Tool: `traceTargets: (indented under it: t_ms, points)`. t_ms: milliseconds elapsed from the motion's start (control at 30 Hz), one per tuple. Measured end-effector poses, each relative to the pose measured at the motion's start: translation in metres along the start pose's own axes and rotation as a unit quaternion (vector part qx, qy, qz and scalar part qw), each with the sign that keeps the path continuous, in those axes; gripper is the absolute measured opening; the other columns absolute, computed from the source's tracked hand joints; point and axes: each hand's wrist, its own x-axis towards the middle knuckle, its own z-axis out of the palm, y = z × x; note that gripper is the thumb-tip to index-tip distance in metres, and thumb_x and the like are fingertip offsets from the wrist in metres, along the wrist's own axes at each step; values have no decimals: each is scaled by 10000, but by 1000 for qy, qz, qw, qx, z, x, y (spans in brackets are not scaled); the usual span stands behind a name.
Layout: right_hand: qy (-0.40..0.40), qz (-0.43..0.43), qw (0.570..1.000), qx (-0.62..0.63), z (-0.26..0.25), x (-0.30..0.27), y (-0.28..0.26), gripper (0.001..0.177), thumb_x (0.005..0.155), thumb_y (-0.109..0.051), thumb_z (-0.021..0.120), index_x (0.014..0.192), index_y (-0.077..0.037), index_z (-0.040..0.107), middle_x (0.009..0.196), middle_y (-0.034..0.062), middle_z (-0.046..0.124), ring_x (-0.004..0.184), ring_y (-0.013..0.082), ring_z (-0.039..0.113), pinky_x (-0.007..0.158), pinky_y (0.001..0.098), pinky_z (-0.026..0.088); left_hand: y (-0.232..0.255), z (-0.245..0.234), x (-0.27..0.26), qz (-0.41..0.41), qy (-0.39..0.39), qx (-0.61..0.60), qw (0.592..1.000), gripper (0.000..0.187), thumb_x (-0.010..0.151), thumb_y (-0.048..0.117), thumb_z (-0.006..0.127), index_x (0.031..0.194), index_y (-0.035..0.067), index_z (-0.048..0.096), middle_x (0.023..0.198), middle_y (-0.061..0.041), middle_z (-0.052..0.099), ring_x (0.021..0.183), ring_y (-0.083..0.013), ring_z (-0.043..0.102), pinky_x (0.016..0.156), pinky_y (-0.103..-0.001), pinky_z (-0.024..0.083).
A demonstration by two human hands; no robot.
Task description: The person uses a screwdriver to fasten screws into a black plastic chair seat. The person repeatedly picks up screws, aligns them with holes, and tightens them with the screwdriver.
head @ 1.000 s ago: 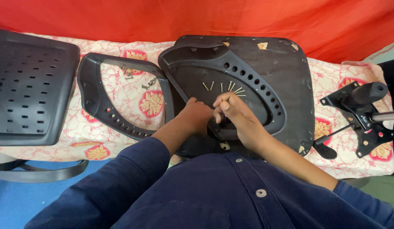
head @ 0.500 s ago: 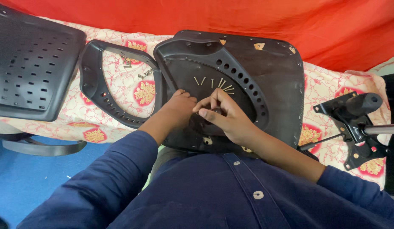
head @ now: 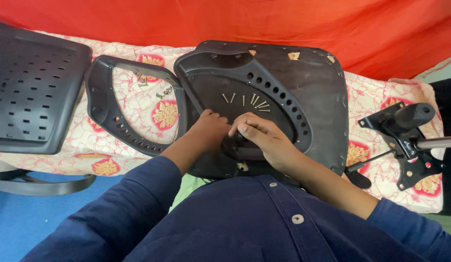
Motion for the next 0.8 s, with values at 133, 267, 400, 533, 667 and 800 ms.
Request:
traceTargets:
  t_ms: [133, 267, 400, 533, 667, 800]
  points:
    - [51, 18, 997, 51, 12, 1, 9, 126, 1061, -183, 575, 1004, -71, 567, 1093, 42, 606, 1036, 122, 539, 979, 315, 442, -2, 9, 1, 11, 38, -1, 999, 320, 763, 276, 783, 1074, 233, 722, 1088, -15, 664, 1134, -239, 600, 1035, -444, 363]
    - [91, 38, 991, 85, 22, 5, 9, 163, 1034, -229, 563, 945, -126, 473, 954, 52, 654, 963, 134, 611, 932, 321, 467, -4, 13, 0, 14, 67, -27, 997, 323, 757, 262, 786, 1074, 261, 721, 1072, -1, 668, 1123, -233, 601, 1046, -451, 355]
    - [105, -10, 993, 46, 23, 18, 11, 266, 1118, -344, 513, 988, -112, 497, 835, 18, 595, 859, 127, 555, 1024, 319, 496, -7, 13, -2, 30, 84, -58, 994, 412, 722, 210, 782, 1112, 328, 718, 1049, 13, 667, 1124, -220, 593, 1068, -460, 334]
    - [136, 55, 989, 16, 18, 22, 10, 428, 1085, -419, 436, 1049, -35, 622, 872, 39, 576, 895, 149, 556, 828, 309, 416, -7, 7, -4, 31, 84, -50, 995, 458, 709, 211, 797, 1148, 308, 708, 1072, 12, 665, 1145, -218, 581, 1076, -462, 326]
    - [119, 34, 986, 114, 19, 20, 12, 453, 1060, -392, 452, 1149, 4, 653, 952, 62, 587, 990, 162, 553, 962, 305, 439, -5, 5, -9, 28, 79, -54, 995, 379, 744, 225, 781, 1112, 301, 726, 1087, 3, 667, 1166, -228, 575, 1104, -465, 317]
    - [113, 49, 987, 105, 20, 18, 8, 349, 1043, -285, 506, 1105, 14, 675, 1021, 86, 644, 1046, 177, 584, 991, 320, 455, -5, 0, -9, 24, 49, -56, 997, 464, 694, 234, 805, 1145, 252, 703, 1099, -13, 655, 1169, -241, 558, 1081, -449, 324]
